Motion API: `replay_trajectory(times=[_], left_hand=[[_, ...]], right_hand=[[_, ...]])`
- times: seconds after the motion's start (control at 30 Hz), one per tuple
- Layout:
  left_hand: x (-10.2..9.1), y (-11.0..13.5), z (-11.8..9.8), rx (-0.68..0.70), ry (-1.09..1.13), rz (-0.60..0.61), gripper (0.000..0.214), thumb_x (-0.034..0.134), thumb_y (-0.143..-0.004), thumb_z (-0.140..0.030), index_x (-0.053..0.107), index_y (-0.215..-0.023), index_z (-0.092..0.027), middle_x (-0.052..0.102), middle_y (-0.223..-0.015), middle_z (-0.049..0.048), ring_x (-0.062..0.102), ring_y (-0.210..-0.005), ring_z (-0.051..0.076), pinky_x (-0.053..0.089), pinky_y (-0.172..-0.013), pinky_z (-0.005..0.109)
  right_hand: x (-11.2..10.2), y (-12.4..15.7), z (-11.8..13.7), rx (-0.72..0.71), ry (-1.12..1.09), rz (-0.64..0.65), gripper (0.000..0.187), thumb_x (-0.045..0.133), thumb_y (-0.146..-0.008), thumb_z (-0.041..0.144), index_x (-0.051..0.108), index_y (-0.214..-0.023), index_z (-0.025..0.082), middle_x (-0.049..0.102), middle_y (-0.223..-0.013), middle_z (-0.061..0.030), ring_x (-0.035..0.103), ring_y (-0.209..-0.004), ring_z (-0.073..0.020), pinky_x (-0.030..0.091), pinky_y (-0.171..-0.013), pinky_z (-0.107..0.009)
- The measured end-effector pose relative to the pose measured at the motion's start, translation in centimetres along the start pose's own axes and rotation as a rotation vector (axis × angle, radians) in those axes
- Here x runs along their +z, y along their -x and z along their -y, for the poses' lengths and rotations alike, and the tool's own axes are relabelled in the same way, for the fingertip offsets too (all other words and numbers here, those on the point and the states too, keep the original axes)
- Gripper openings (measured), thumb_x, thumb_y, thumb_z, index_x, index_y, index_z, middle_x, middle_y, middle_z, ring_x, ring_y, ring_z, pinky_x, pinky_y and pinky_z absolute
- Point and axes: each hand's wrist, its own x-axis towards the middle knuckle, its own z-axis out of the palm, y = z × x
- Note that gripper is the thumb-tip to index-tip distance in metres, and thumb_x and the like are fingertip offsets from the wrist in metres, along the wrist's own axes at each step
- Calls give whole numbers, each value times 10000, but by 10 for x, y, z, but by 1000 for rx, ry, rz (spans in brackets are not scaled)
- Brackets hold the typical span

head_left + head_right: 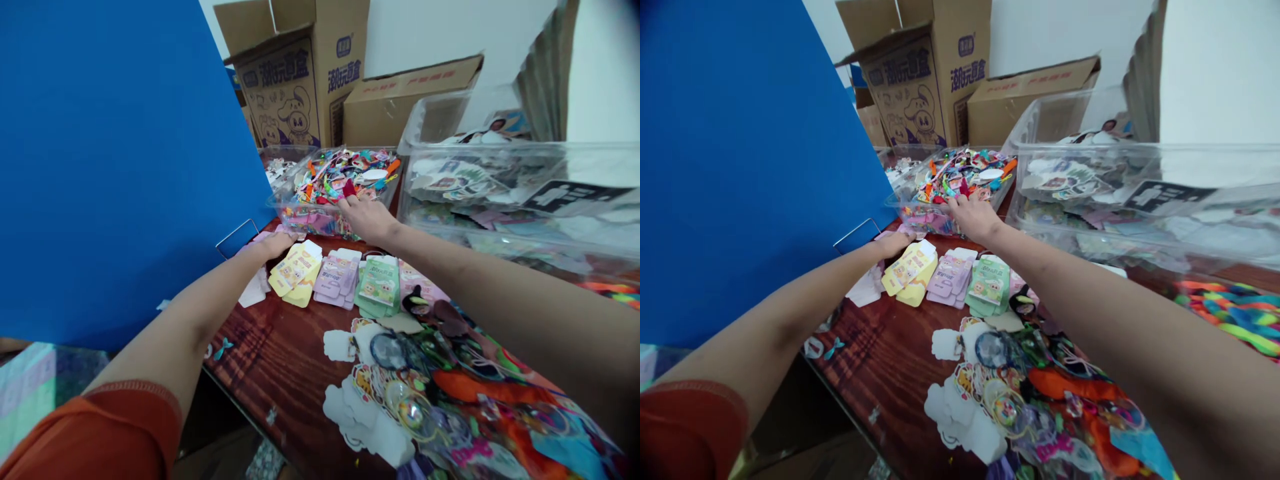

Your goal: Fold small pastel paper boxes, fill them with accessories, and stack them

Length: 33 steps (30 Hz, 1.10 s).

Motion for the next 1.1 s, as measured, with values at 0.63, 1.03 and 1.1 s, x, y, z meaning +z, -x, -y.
replay_trajectory(times=[0.63, 1.03, 1.1], left_hand=[[-60, 105, 6, -1, -271, -129, 390, 426, -967, -227, 431, -1357, -209, 640, -1247, 110, 662, -1034, 222, 467, -836, 284], [-53, 141, 7, -92, -312, -155, 561, 372, -910, -47, 377, -1437, -237, 510, -1457, 114, 636, -1164, 231, 508, -938, 326], [-52, 153, 3, -120, -324, -151, 626, 357, -874, 12, 348, -1459, -211, 432, -1525, 137, 603, -1224, 240, 507, -964, 343]], right_hand=[[10, 28, 5, 24, -84, 37, 418, 335, -894, 49, 500, -1277, 80, 644, -1122, -213, 558, -1122, -312, 489, -785, -339], [0, 52, 10, 2, -220, -193, 443, 417, -960, 246, 483, -1372, 97, 514, -1305, -220, 425, -1238, -353, 356, -1021, -497], [-7, 61, 20, -52, -302, -271, 426, 392, -964, 224, 508, -1353, 94, 533, -1274, -214, 432, -1229, -339, 338, -1043, -498]])
